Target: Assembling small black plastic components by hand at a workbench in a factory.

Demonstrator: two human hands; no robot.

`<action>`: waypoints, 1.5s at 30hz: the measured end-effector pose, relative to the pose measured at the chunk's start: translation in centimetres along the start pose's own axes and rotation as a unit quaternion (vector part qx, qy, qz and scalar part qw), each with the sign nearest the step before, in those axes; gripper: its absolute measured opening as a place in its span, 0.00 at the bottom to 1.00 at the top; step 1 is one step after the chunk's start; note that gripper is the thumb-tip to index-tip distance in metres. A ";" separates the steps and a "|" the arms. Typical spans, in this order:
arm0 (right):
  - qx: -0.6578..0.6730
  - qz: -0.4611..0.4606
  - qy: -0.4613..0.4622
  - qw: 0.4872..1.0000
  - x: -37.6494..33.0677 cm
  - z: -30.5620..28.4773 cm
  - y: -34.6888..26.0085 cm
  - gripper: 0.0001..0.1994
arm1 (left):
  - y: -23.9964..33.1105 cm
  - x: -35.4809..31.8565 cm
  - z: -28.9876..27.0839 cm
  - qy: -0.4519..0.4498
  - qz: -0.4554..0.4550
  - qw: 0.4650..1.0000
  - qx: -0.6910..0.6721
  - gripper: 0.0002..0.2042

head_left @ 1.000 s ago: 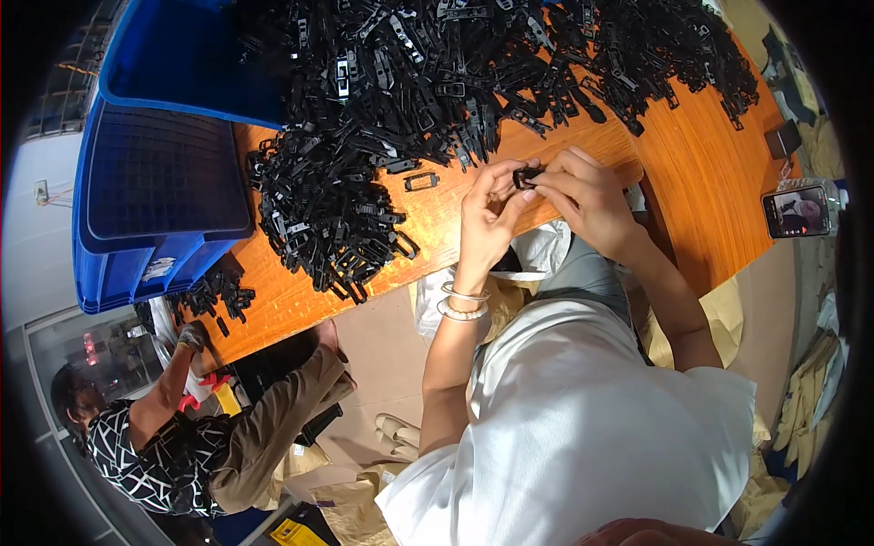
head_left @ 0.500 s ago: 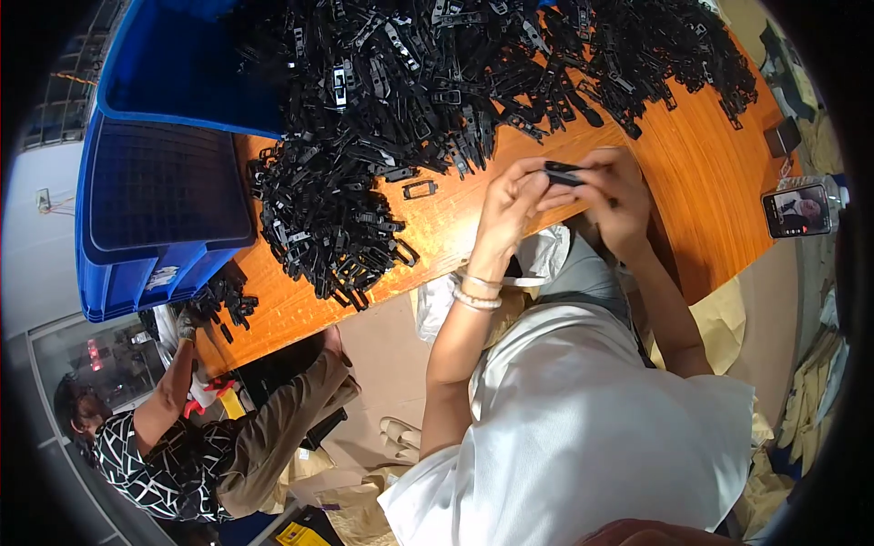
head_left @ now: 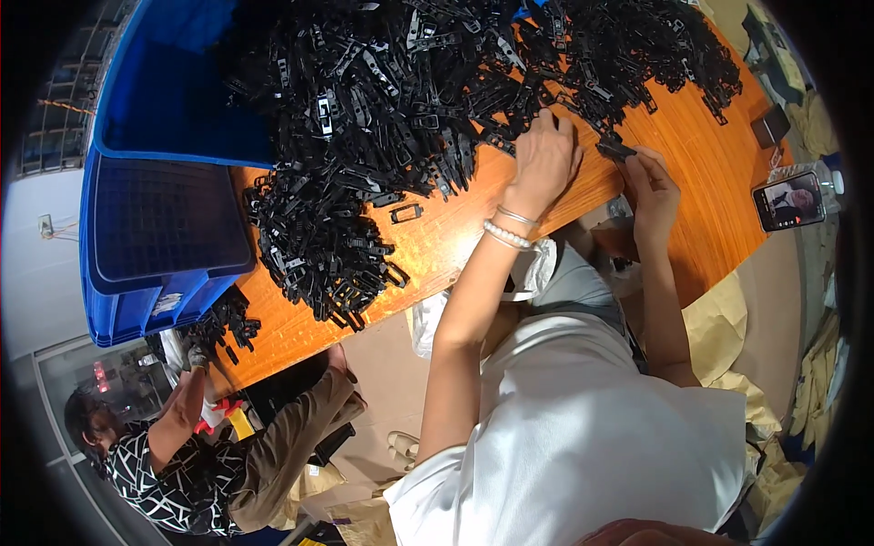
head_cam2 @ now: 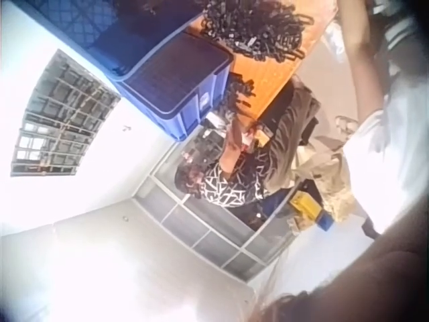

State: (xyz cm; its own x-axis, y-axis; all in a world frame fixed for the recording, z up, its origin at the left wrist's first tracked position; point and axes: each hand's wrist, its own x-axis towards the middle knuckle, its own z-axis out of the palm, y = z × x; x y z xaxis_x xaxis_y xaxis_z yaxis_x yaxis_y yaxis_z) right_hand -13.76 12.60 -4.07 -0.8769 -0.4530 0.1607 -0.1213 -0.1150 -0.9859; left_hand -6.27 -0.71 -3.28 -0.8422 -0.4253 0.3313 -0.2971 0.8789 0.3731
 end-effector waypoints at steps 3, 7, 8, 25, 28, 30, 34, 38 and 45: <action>0.018 0.064 -0.008 0.998 0.2 -0.2 0.3 0.07 | -0.8 -0.9 0.7 0.025 -0.022 0.999 0.028 0.07; 0.067 0.101 -0.027 0.992 -0.1 0.8 -0.2 0.07 | -0.5 -2.2 0.2 0.121 -0.080 0.989 -0.035 0.08; 0.068 0.102 -0.028 0.992 0.0 0.9 -0.2 0.07 | -0.7 -2.5 -0.1 0.107 -0.162 0.951 -0.241 0.08; -0.074 -0.006 -0.099 0.992 -1.5 2.6 -1.9 0.03 | 0.7 -4.0 -3.1 -0.014 -0.377 0.652 -0.658 0.20; -0.014 0.002 -0.119 0.993 -2.0 2.9 -1.8 0.03 | 1.6 -4.4 -2.7 0.022 -0.377 0.663 -0.646 0.19; 0.009 0.038 -0.134 0.990 -1.6 2.5 -1.6 0.03 | 1.6 -4.7 -2.9 0.002 -0.294 0.717 -0.632 0.13; 0.093 0.126 -0.134 0.979 -1.1 3.0 -2.1 0.04 | 1.3 -5.0 -3.5 -0.003 -0.309 0.685 -0.660 0.05; 0.080 0.157 -0.181 0.968 -1.1 2.6 -1.8 0.06 | 1.0 -5.0 -3.6 -0.016 -0.283 0.697 -0.659 0.06; 0.146 0.157 -0.152 0.965 -0.3 2.3 -0.2 0.06 | -1.0 -1.9 -3.6 -0.090 -0.181 0.787 -0.583 0.12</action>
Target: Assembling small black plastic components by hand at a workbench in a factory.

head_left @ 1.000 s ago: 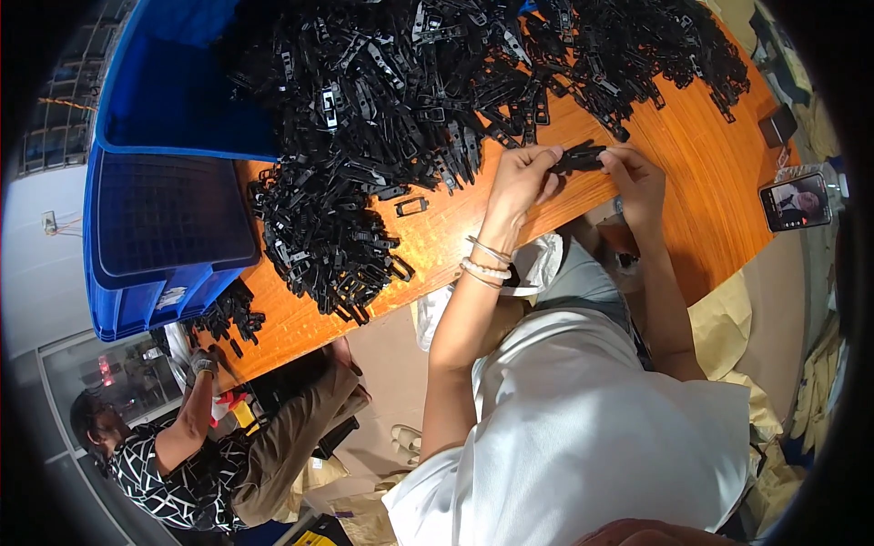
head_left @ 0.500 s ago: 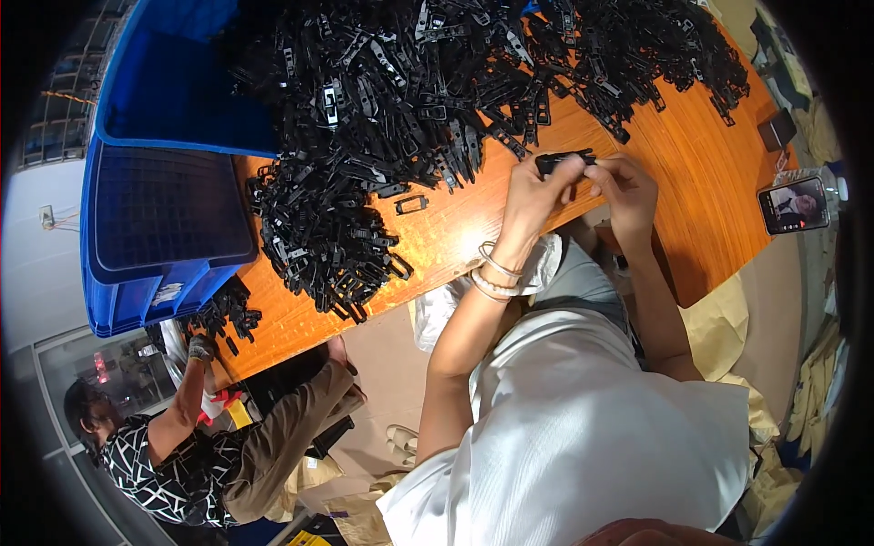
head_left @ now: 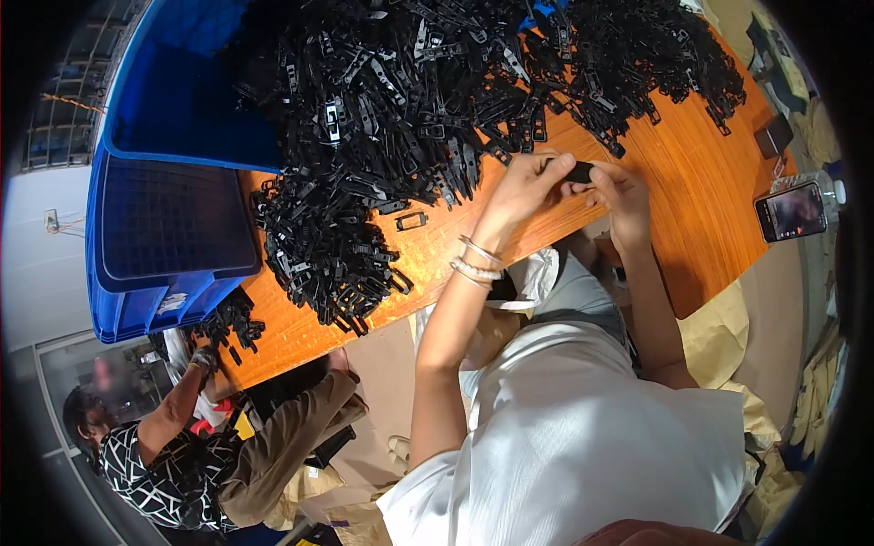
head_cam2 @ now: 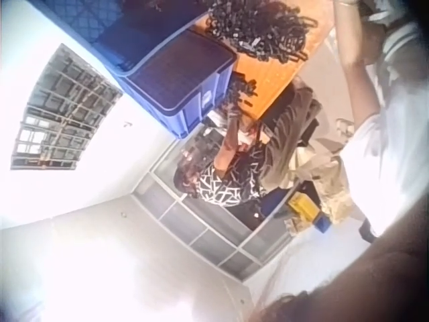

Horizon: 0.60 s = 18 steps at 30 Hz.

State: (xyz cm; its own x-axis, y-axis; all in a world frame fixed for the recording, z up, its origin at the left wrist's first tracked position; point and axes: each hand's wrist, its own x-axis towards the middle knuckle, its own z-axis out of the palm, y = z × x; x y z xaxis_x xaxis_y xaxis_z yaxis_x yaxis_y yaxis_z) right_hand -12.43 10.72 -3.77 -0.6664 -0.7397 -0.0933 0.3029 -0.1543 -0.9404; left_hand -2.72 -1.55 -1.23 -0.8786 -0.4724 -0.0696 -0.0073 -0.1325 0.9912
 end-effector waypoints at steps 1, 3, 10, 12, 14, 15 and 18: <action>0.058 0.027 0.008 0.998 0.3 -0.4 0.3 0.06 | -0.2 1.2 -0.6 -0.006 0.040 0.996 0.078 0.14; 0.047 0.025 0.010 0.999 0.7 -1.4 1.3 0.07 | 0.2 3.9 -1.5 0.074 0.099 0.966 0.226 0.10; -0.118 0.019 0.008 0.993 0.9 -1.1 3.5 0.05 | 1.1 13.5 -3.0 0.204 0.203 0.817 0.499 0.14; -0.112 0.020 0.008 0.993 0.7 -1.0 3.2 0.05 | 0.8 14.8 -3.0 0.193 0.202 0.810 0.515 0.17; -0.100 0.013 0.011 0.995 0.6 -0.9 3.2 0.05 | -0.2 16.4 -3.7 0.159 0.188 0.796 0.552 0.15; -0.090 0.011 0.003 0.996 0.6 -1.0 3.5 0.05 | -0.7 17.0 -4.1 0.165 0.195 0.795 0.551 0.13; -0.108 0.008 -0.002 0.994 0.7 -1.0 3.4 0.04 | -1.0 16.8 -4.7 0.218 0.296 0.814 0.450 0.10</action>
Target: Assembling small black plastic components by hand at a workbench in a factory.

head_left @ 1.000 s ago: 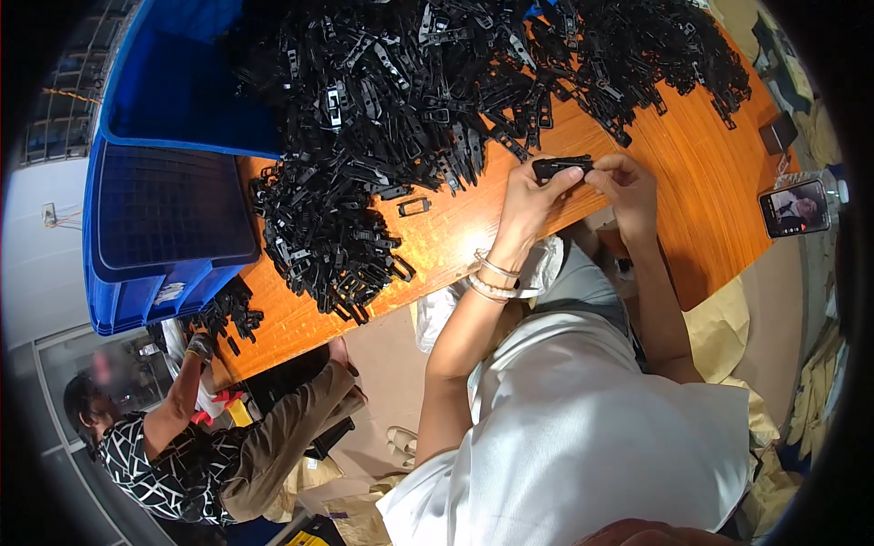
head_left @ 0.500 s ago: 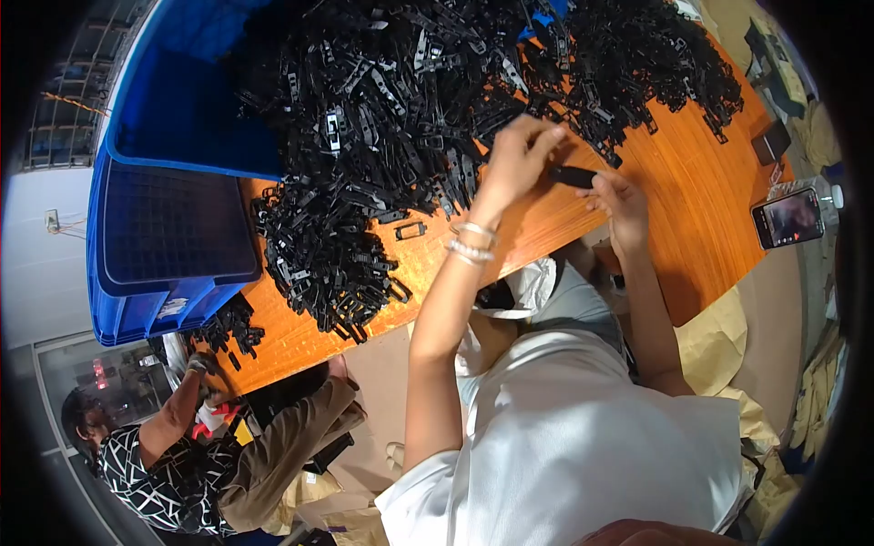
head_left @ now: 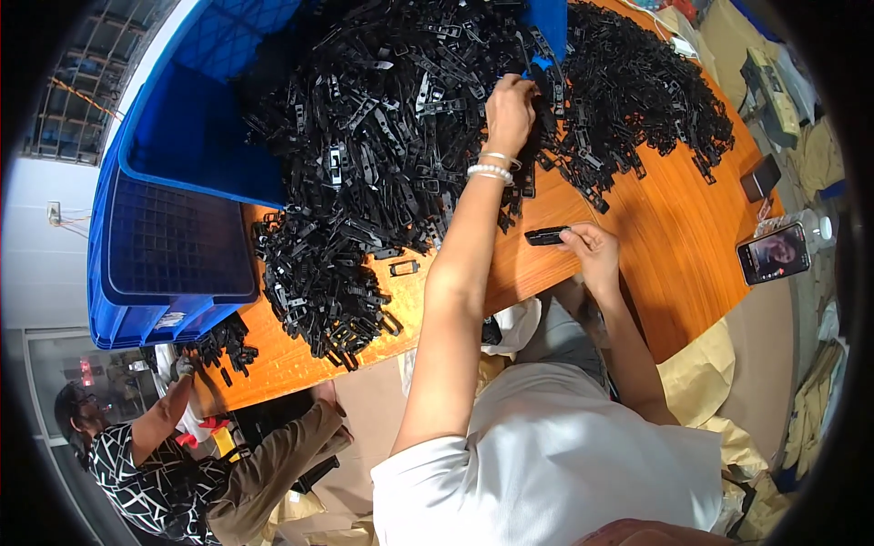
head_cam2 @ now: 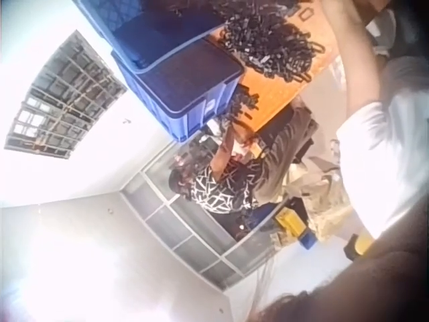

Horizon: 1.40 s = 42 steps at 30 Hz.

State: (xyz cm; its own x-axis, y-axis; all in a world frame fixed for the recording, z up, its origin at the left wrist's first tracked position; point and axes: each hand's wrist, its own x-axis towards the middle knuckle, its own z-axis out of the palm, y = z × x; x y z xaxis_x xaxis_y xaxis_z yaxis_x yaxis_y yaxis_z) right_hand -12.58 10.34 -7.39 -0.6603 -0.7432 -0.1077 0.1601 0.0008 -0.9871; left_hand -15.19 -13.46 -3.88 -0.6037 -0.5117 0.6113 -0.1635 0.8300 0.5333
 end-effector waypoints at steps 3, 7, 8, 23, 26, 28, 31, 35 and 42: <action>0.012 -0.017 0.002 1.000 0.1 -0.1 0.0 0.04 | 1.7 -0.2 -1.5 0.184 0.066 0.980 -0.037 0.05; 0.009 -0.016 -0.033 0.999 0.0 -1.0 -1.1 0.06 | 5.7 -3.3 -6.4 0.024 -0.256 0.905 -0.340 0.04; 0.008 -0.015 -0.035 0.999 -0.1 -1.2 -1.6 0.06 | 6.1 -4.2 -7.0 0.008 -0.282 0.813 -0.509 0.05; 0.102 -0.124 -0.099 0.982 -1.8 1.7 -4.6 0.07 | 12.1 -13.3 -12.9 -0.188 -0.262 0.890 -0.323 0.16; 0.049 -0.185 -0.121 0.974 -1.8 1.9 -5.0 0.10 | 12.0 -13.7 -14.0 -0.177 -0.239 0.922 -0.247 0.16; 0.013 -0.151 -0.141 0.978 -1.7 1.9 -6.6 0.11 | 11.8 -13.9 -14.7 -0.213 -0.219 0.926 -0.224 0.17; -0.054 -0.144 -0.178 0.972 -1.9 1.8 -6.9 0.15 | 12.1 -14.0 -15.6 -0.230 -0.198 0.927 -0.219 0.17; -0.027 -0.122 -0.170 0.978 -2.4 2.3 -5.9 0.14 | 11.8 -15.3 -15.5 -0.242 -0.179 0.933 -0.195 0.17; 0.044 -0.008 -0.253 0.967 -2.7 2.5 -5.6 0.12 | 10.8 -19.1 -15.8 -0.206 -0.254 0.890 -0.318 0.16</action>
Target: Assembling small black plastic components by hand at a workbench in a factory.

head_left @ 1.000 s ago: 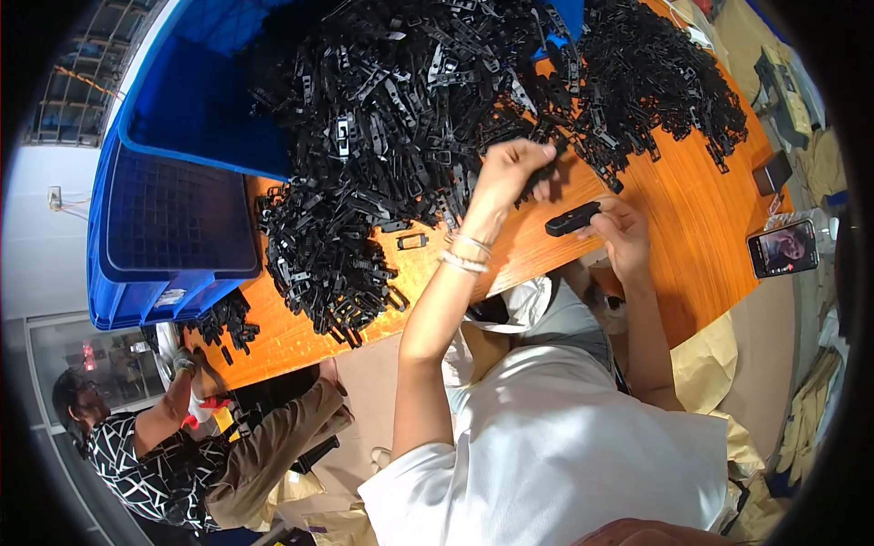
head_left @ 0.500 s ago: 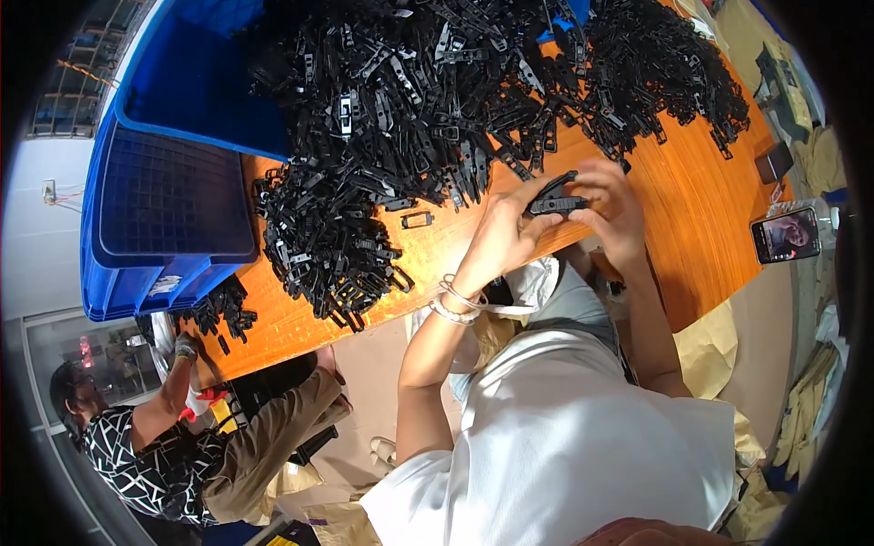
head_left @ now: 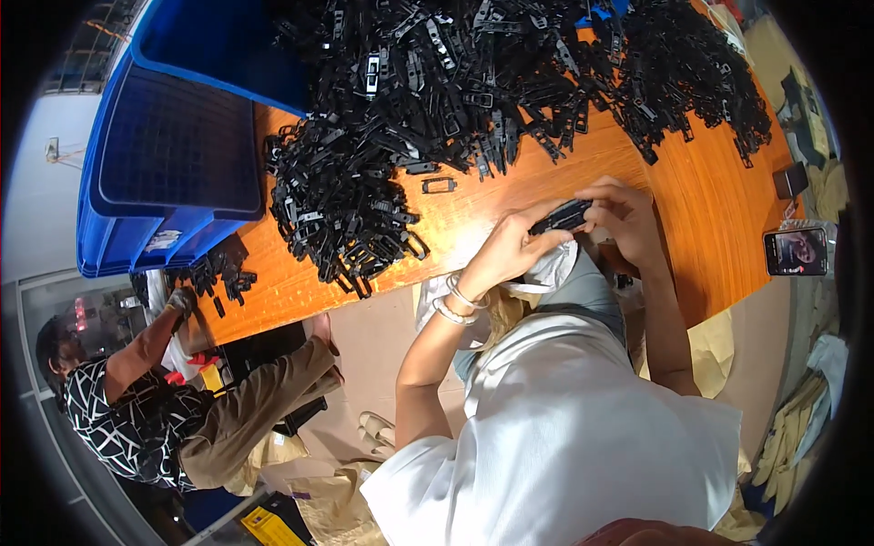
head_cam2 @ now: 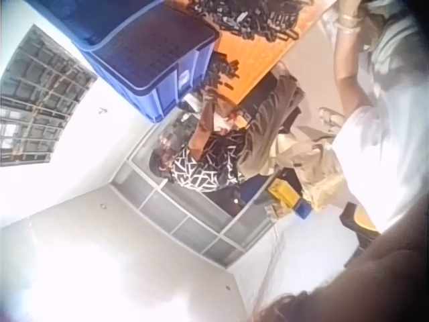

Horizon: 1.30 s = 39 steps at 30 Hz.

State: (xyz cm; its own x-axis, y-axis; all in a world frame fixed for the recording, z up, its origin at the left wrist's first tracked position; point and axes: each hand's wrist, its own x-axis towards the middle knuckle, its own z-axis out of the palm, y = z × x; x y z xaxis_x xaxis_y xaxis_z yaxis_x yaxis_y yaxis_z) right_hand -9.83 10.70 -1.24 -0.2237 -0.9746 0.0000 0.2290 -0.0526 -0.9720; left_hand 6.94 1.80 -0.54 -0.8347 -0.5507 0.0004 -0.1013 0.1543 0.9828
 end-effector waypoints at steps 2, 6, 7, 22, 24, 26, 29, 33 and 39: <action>-0.077 0.014 -0.017 0.997 -0.5 0.3 1.0 0.10 | -0.7 -0.9 -0.6 0.049 0.070 0.990 0.111 0.16; -0.246 -0.073 -0.135 0.957 -1.1 1.8 2.0 0.08 | -1.2 -1.9 -4.0 0.232 -0.042 0.862 0.448 0.05; -0.206 -0.052 -0.131 0.968 -1.5 2.5 2.6 0.07 | -2.6 -2.0 -5.1 0.249 -0.041 0.824 0.508 0.05; -0.493 -0.181 0.267 0.808 4.3 -3.3 2.0 0.06 | -2.1 -2.4 -4.0 0.276 0.041 0.881 0.383 0.05; -0.509 -0.186 0.333 0.772 4.3 -5.2 2.0 0.07 | -1.8 -2.6 -3.4 0.323 -0.027 0.907 0.269 0.06; -0.521 -0.190 0.393 0.733 4.4 -6.1 1.4 0.07 | -2.1 -2.7 -3.0 0.325 -0.061 0.927 0.176 0.09; -0.546 -0.096 0.390 0.736 4.8 -7.1 0.6 0.11 | -2.3 -2.2 -2.8 0.311 -0.086 0.941 0.101 0.13; -0.652 -0.166 0.328 0.663 5.5 -6.4 1.1 0.11 | -1.9 -1.4 -2.0 0.178 -0.061 0.974 -0.123 0.17; -0.563 -0.257 0.321 0.717 4.9 -4.5 0.9 0.05 | -2.5 -0.9 -1.4 0.157 -0.032 0.959 -0.233 0.14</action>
State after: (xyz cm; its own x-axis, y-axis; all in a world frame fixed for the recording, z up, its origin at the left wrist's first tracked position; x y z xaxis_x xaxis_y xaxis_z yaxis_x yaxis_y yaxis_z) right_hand -14.95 6.85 -3.14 -0.4763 -0.5700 0.6695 -0.8694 0.1912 -0.4556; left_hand 8.70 0.71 -2.76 -0.6237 -0.7777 -0.0781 0.1668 -0.2301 0.9588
